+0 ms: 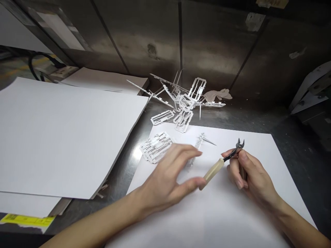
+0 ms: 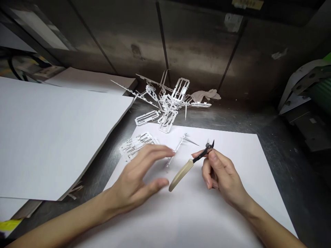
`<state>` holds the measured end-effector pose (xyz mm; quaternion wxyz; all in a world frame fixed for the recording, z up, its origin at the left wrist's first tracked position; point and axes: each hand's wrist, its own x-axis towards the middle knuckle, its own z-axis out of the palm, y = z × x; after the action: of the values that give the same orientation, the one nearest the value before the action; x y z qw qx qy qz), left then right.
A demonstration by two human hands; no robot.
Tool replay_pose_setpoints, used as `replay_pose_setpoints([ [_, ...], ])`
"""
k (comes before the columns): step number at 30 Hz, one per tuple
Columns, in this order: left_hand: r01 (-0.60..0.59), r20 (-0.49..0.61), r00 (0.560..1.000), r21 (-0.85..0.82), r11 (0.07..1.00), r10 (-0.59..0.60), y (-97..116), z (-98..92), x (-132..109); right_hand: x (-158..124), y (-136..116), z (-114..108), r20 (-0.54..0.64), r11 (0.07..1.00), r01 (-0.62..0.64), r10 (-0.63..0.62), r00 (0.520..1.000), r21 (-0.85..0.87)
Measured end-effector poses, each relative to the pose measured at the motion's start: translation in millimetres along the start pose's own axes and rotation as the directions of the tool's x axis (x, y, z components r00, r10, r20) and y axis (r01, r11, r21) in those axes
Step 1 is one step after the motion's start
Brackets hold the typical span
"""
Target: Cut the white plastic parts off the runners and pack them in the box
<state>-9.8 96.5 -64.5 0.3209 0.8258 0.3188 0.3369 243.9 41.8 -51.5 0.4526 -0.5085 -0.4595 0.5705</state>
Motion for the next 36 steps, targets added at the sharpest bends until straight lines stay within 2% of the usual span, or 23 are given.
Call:
replay_pose_setpoints([
  [2,0.06,0.23,0.973,-0.198,0.978,-0.013,6,2.1,-2,-2,6,5,0.032,0.997,0.079,-0.079,0.996,-0.001],
  [4,0.144,0.365,0.93,-0.283,0.948,-0.032,10,5.8,-3,-4,11,9,0.068,0.992,0.123,-0.122,0.99,-0.006],
  [8,0.27,0.385,0.911,-0.279,0.921,-0.151,14,9.3,-4,-9,14,16,0.152,0.996,0.085,-0.089,0.984,0.032],
  [10,0.333,0.42,0.885,-0.274,0.902,-0.2,16,6.9,-3,-11,14,18,0.175,0.998,0.041,-0.05,0.983,0.057],
  [14,0.379,0.461,0.859,-0.277,0.883,-0.224,21,0.4,-1,-13,16,17,0.171,0.997,-0.077,0.075,0.982,0.009],
  [17,0.41,0.476,0.845,-0.283,0.867,-0.244,25,-1.2,-2,-13,18,15,0.179,0.992,-0.118,0.124,0.976,-0.043],
  [21,0.442,0.523,0.816,-0.291,0.849,-0.245,28,-0.1,-4,-13,12,8,0.263,0.984,-0.145,0.167,0.95,-0.101],
  [26,0.44,0.484,0.844,-0.377,0.815,-0.232,24,-0.9,-1,-16,-8,3,0.368,0.987,-0.124,0.152,0.918,-0.098],
  [27,0.436,0.472,0.852,-0.402,0.805,-0.225,23,-1.4,0,-16,-10,4,0.397,0.984,-0.159,0.176,0.901,-0.076],
  [29,0.417,0.469,0.863,-0.452,0.788,-0.187,19,-2.4,2,-15,-10,7,0.495,0.97,-0.237,0.23,0.838,-0.049],
  [30,0.415,0.465,0.867,-0.468,0.78,-0.182,17,-2.7,3,-14,-8,8,0.537,0.969,-0.242,0.233,0.811,-0.055],
  [31,0.417,0.444,0.873,-0.461,0.783,-0.202,15,-2.7,3,-13,-6,8,0.547,0.974,-0.217,0.214,0.81,-0.059],
  [33,0.43,0.338,0.887,-0.352,0.831,-0.316,10,-1.5,5,-8,-1,3,0.446,0.992,-0.122,0.126,0.886,-0.037],
  [35,0.426,0.202,0.896,-0.146,0.893,-0.395,4,2.0,6,-2,1,-5,0.243,1.0,-0.001,-0.006,0.97,0.027],
  [36,0.399,0.169,0.907,-0.046,0.916,-0.386,1,4.5,6,1,1,-9,0.153,0.997,0.061,-0.069,0.986,0.052],
])
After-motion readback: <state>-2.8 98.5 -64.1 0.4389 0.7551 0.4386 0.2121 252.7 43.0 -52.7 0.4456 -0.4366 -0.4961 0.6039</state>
